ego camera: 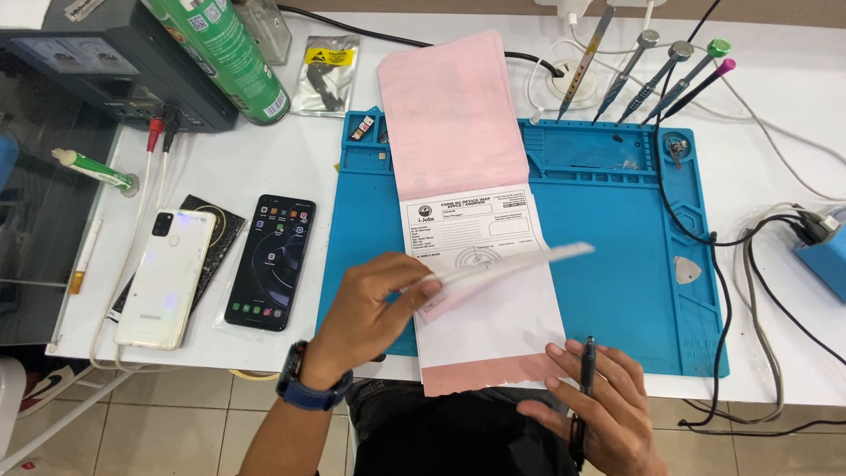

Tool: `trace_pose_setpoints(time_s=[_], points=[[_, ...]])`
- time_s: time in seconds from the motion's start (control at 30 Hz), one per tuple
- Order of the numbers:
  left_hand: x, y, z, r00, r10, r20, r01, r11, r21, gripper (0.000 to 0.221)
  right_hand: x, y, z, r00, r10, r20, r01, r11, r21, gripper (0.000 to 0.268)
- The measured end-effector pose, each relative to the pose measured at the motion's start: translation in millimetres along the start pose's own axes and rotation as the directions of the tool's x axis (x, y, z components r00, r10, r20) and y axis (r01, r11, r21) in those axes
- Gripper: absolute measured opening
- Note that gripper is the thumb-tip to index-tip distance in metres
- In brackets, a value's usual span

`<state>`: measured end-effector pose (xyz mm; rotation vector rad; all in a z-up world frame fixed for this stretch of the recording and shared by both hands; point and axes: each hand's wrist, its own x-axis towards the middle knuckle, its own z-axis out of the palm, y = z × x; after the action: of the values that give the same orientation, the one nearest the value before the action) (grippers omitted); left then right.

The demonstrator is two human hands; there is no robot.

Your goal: A technician inspects a white smartphone, tests it using a diagnostic power supply, and fills out a repair service form.

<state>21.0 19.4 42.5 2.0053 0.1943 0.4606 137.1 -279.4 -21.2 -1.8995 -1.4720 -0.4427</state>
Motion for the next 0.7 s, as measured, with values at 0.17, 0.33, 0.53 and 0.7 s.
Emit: trace_pose_setpoints(time_s=[0.17, 0.33, 0.53, 0.7], points=[[13.0, 0.3, -17.0, 0.988, -0.149, 0.039, 0.154, 0.969, -0.194, 0.05, 7.5, -9.2, -1.0, 0.994, 0.11, 0.007, -0.11, 0.994, 0.01, 0.011], [13.0, -2.3, -19.1, 0.953, -0.183, 0.24, 0.252, 0.919, -0.303, 0.057, 0.5, -22.8, -9.4, 0.949, 0.311, -0.062, -0.306, 0.949, 0.077, 0.012], [14.3, -11.2, -15.9, 0.902, -0.282, 0.327, 0.352, 0.919, -0.178, 0.059, -18.3, -28.0, -22.5, 0.921, 0.377, -0.095, -0.354, 0.915, 0.194, 0.041], [18.6, -13.6, -17.6, 0.925, -0.285, 0.25, 0.349, 0.898, -0.268, 0.051, -22.2, -32.2, -29.4, 0.947, 0.319, 0.049, -0.317, 0.891, 0.326, 0.041]])
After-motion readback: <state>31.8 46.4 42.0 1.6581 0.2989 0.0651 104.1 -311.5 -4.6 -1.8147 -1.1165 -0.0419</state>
